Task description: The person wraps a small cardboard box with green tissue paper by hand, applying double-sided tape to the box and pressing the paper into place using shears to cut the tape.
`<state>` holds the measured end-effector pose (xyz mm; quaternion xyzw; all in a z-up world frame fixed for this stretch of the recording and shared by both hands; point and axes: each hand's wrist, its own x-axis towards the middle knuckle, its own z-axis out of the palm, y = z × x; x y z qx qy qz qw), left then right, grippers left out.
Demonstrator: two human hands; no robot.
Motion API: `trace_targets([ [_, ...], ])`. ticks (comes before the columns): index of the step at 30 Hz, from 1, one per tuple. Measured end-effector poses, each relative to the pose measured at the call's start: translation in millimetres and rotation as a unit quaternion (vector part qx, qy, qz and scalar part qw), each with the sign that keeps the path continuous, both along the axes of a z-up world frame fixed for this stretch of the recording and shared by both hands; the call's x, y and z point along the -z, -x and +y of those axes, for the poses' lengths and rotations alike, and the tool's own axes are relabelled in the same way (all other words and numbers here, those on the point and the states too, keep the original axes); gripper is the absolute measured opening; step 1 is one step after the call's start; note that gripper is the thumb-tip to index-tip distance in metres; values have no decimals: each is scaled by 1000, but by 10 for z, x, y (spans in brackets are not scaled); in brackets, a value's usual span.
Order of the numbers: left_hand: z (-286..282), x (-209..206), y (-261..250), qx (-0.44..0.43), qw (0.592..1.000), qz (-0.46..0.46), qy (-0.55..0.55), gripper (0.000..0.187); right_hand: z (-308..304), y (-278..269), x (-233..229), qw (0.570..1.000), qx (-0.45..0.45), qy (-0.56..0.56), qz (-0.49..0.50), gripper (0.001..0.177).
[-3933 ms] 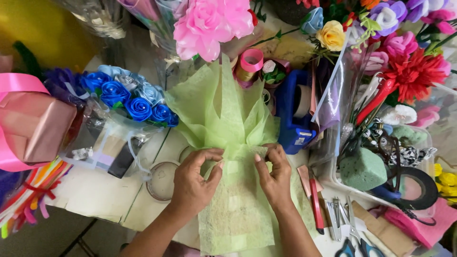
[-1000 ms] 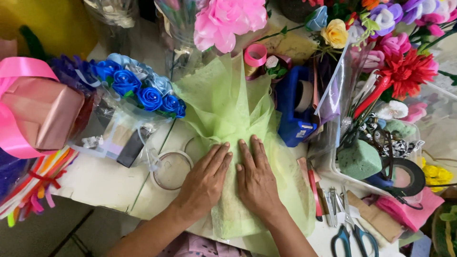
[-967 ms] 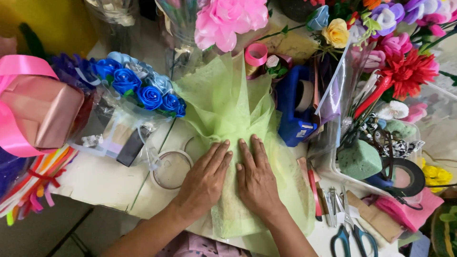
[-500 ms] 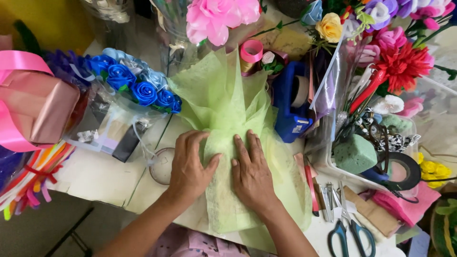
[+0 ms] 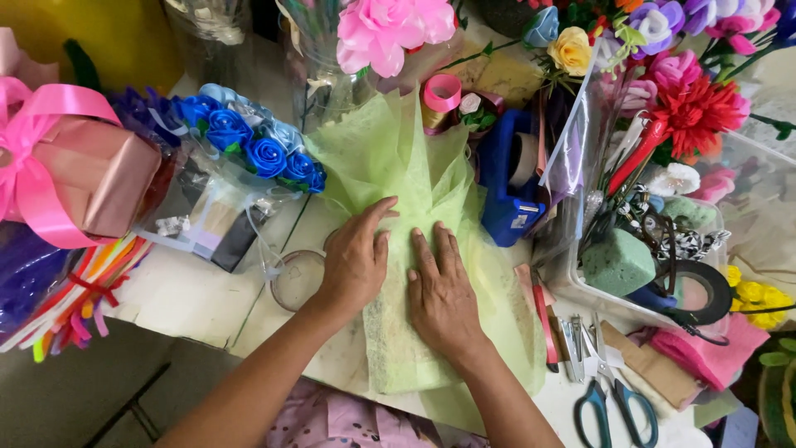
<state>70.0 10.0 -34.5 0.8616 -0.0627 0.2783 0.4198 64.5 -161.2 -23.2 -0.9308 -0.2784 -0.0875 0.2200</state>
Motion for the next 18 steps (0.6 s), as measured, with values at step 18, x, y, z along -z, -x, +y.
trace_targets([
  [18,51,-322,73,-51,955,-192,-219,38,4,-30,-80,999,7,30,31,56],
])
